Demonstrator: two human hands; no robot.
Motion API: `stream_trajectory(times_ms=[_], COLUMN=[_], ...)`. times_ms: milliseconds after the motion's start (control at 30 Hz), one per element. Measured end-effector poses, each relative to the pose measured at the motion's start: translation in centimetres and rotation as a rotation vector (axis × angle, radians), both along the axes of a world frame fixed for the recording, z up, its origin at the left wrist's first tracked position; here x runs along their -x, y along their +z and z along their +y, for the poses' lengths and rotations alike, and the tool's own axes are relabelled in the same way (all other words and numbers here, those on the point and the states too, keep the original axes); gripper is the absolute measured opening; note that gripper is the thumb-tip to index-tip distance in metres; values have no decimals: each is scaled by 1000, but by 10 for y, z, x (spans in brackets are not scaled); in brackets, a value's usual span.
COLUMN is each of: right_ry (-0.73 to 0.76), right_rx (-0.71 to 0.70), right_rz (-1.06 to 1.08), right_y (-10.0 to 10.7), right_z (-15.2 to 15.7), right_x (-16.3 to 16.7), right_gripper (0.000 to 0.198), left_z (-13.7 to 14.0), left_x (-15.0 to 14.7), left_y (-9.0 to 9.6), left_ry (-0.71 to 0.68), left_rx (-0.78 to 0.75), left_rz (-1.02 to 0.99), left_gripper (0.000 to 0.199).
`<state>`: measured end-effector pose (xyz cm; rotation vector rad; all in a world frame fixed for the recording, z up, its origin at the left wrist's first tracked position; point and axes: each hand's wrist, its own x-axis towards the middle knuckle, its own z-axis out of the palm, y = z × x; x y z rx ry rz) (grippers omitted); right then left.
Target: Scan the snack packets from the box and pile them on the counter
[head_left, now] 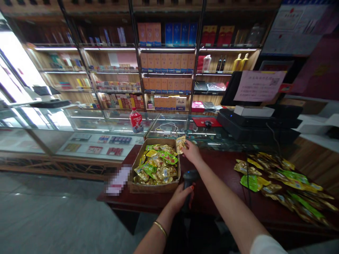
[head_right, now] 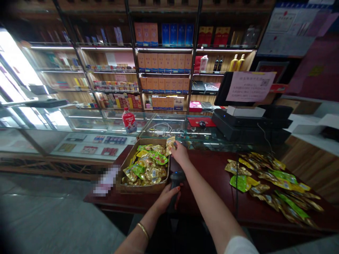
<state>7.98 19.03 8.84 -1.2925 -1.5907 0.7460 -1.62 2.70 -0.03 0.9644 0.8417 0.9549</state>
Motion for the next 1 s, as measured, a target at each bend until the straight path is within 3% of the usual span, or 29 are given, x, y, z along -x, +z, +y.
stream_trajectory(times_ms=[100,167,333,433,533,600,700,833,933,1000], right_ry=[-52,-118,-418,-681,-787,-754,-627,-460,-454,-533], right_rx=[-34,-42,-26,20,50,34,-39,-138,-147,-125], right_rz=[-109,-191,-454,-593,-689,-746,-809,-816,-776,-744], right_y=[8,0,-47,-69,-86,-96,-106,-108,-104,-103], right_z=[20,17,-47,-94,-123,-133,-149,-170,-168,-157], right_x=[18,3,-99,-159,-187,-183,-149,-101,-95,-102], right_gripper=[34,34,40,58,72,75,75,59,45,49], left_z=[1,2,1,-1,-2,-3,-4,-5,-5,-5], left_x=[1,2,2,2,2,1,1,2,2,2], left_y=[0,0,6,12,16,16,15,16,16,14], left_ry=[-3,-11,-17,-9,-12,-3,20,21,20,26], left_rx=[-5,-2,-28,-23,-22,-26,-29,-36,-31,-31], left_rz=[18,31,35,27,32,39,40,31,27,31], left_gripper=[71,74,70,64,62,63,63,63,63,63])
